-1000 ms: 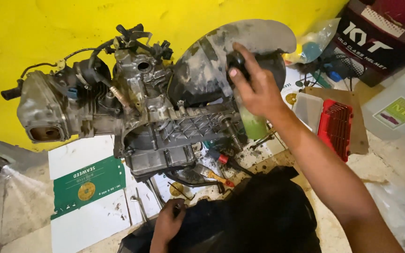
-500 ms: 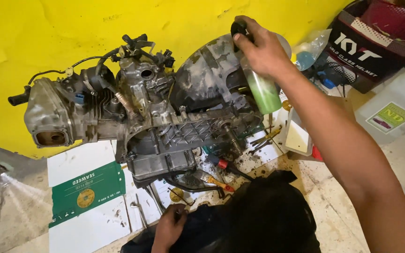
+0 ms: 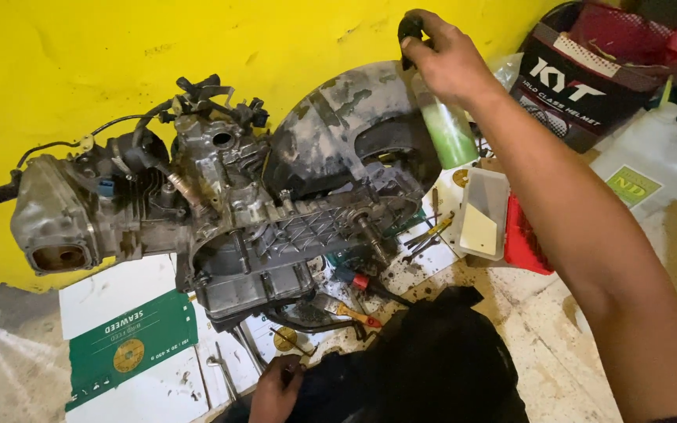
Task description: Cleaning a motorcycle engine block using a brush and cleaning solution.
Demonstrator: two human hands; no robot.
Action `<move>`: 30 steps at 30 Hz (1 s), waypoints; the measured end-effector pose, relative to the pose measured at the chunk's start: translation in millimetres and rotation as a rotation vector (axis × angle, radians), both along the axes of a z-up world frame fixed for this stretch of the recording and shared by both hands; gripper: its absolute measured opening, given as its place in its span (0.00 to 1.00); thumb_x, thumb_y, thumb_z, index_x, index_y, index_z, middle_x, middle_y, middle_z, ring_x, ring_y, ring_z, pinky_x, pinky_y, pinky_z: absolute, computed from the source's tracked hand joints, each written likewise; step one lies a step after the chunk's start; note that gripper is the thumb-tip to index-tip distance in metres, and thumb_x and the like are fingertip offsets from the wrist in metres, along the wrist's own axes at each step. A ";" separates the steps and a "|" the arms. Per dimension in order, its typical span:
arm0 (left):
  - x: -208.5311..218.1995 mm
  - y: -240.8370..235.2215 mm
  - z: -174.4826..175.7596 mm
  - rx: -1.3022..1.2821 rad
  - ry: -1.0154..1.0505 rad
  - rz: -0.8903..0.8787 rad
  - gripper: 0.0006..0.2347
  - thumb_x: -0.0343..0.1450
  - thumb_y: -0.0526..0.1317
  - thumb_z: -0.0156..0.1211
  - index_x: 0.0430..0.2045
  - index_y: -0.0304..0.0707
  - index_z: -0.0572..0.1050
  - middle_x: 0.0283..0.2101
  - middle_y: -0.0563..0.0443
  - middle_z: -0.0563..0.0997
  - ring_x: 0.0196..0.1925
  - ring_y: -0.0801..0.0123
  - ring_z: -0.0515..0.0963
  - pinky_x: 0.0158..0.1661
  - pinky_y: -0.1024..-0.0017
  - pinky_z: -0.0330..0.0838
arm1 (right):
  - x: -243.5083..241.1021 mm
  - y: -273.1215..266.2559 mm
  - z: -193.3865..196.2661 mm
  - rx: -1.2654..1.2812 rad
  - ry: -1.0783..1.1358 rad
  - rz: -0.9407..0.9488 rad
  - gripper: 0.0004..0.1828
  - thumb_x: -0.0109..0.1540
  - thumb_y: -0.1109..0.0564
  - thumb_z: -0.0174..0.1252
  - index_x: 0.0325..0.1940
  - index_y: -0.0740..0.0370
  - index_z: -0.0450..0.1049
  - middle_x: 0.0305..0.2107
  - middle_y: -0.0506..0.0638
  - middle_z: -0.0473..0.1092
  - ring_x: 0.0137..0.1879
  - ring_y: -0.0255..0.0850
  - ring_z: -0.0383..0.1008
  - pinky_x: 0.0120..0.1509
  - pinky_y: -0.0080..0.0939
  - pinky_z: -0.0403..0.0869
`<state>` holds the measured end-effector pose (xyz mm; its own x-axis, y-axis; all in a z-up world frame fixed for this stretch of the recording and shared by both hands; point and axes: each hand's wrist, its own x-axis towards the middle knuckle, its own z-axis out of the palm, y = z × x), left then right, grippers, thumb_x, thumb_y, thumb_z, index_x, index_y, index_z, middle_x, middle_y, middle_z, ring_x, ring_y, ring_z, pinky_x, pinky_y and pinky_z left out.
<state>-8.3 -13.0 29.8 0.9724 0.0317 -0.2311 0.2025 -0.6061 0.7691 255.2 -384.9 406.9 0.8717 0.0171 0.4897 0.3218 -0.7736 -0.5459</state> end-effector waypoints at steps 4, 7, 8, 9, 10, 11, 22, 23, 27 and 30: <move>0.7 -6.3 12.9 0.027 0.056 0.039 0.09 0.63 0.39 0.63 0.35 0.41 0.80 0.30 0.54 0.82 0.26 0.72 0.79 0.35 0.78 0.74 | 1.1 -12.6 3.4 0.010 0.021 0.042 0.22 0.63 0.54 0.47 0.60 0.64 0.67 0.48 0.59 0.72 0.50 0.51 0.73 0.52 0.48 0.70; 2.0 -3.8 4.9 0.063 0.054 0.032 0.10 0.63 0.40 0.62 0.36 0.41 0.79 0.32 0.52 0.83 0.29 0.69 0.82 0.37 0.76 0.76 | 12.9 -11.6 2.9 -0.020 -0.040 0.018 0.19 0.64 0.53 0.48 0.56 0.65 0.70 0.39 0.60 0.74 0.39 0.49 0.74 0.42 0.46 0.71; 2.6 -3.9 3.1 0.034 0.027 0.047 0.10 0.63 0.40 0.63 0.35 0.41 0.79 0.30 0.52 0.84 0.27 0.70 0.82 0.35 0.76 0.76 | 16.8 -8.7 5.7 0.000 -0.011 0.044 0.22 0.62 0.53 0.48 0.59 0.63 0.68 0.42 0.59 0.73 0.40 0.48 0.74 0.43 0.45 0.71; 0.5 -3.7 0.7 0.005 0.004 0.063 0.10 0.62 0.40 0.64 0.35 0.42 0.79 0.29 0.52 0.84 0.25 0.71 0.81 0.33 0.77 0.76 | 19.9 -5.5 6.7 0.019 0.022 0.070 0.25 0.61 0.53 0.49 0.62 0.61 0.66 0.45 0.59 0.73 0.41 0.47 0.74 0.44 0.43 0.71; 1.6 -0.5 -6.4 0.006 0.005 0.066 0.10 0.62 0.40 0.64 0.35 0.42 0.79 0.29 0.52 0.84 0.25 0.71 0.81 0.33 0.77 0.76 | 18.7 3.0 11.7 0.020 0.023 0.073 0.25 0.61 0.53 0.49 0.62 0.61 0.66 0.45 0.59 0.73 0.41 0.47 0.74 0.44 0.43 0.71; 2.4 2.2 -13.6 -0.004 -0.020 0.043 0.09 0.62 0.38 0.63 0.34 0.42 0.80 0.30 0.54 0.84 0.27 0.71 0.82 0.35 0.77 0.76 | 17.3 11.2 16.8 -0.022 0.044 0.078 0.25 0.61 0.52 0.50 0.61 0.62 0.67 0.47 0.59 0.73 0.44 0.48 0.74 0.48 0.44 0.70; -1.3 -1.1 10.7 0.027 -0.027 0.001 0.09 0.63 0.41 0.62 0.35 0.45 0.79 0.36 0.57 0.81 0.28 0.70 0.80 0.34 0.75 0.74 | 10.5 73.6 30.2 -0.199 0.156 0.153 0.29 0.61 0.49 0.48 0.65 0.62 0.63 0.56 0.59 0.67 0.53 0.52 0.72 0.56 0.49 0.69; -1.0 0.0 8.7 0.038 -0.021 -0.005 0.10 0.64 0.41 0.62 0.36 0.46 0.79 0.37 0.58 0.81 0.29 0.70 0.80 0.34 0.74 0.74 | 7.5 77.0 30.8 -0.203 0.150 0.143 0.29 0.62 0.49 0.47 0.66 0.62 0.62 0.56 0.60 0.66 0.55 0.53 0.70 0.58 0.51 0.68; -2.6 -3.8 23.9 0.054 -0.007 0.023 0.11 0.63 0.42 0.62 0.37 0.48 0.79 0.32 0.59 0.83 0.27 0.70 0.80 0.33 0.75 0.74 | -1.9 84.8 30.4 -0.178 0.152 0.205 0.27 0.63 0.50 0.47 0.65 0.60 0.63 0.55 0.59 0.67 0.55 0.52 0.71 0.59 0.53 0.68; -1.4 -2.3 22.9 0.031 0.052 0.008 0.12 0.63 0.41 0.62 0.40 0.47 0.78 0.34 0.57 0.83 0.29 0.71 0.81 0.34 0.75 0.74 | -7.4 90.6 25.2 -0.249 0.201 0.176 0.27 0.65 0.48 0.45 0.67 0.60 0.60 0.54 0.62 0.68 0.53 0.54 0.72 0.58 0.59 0.68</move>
<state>-9.6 -15.3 52.7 0.9589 0.0472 -0.2797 0.2463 -0.6274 0.7387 247.8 -294.3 432.2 0.9232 0.2729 0.2704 0.3674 -0.8332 -0.4134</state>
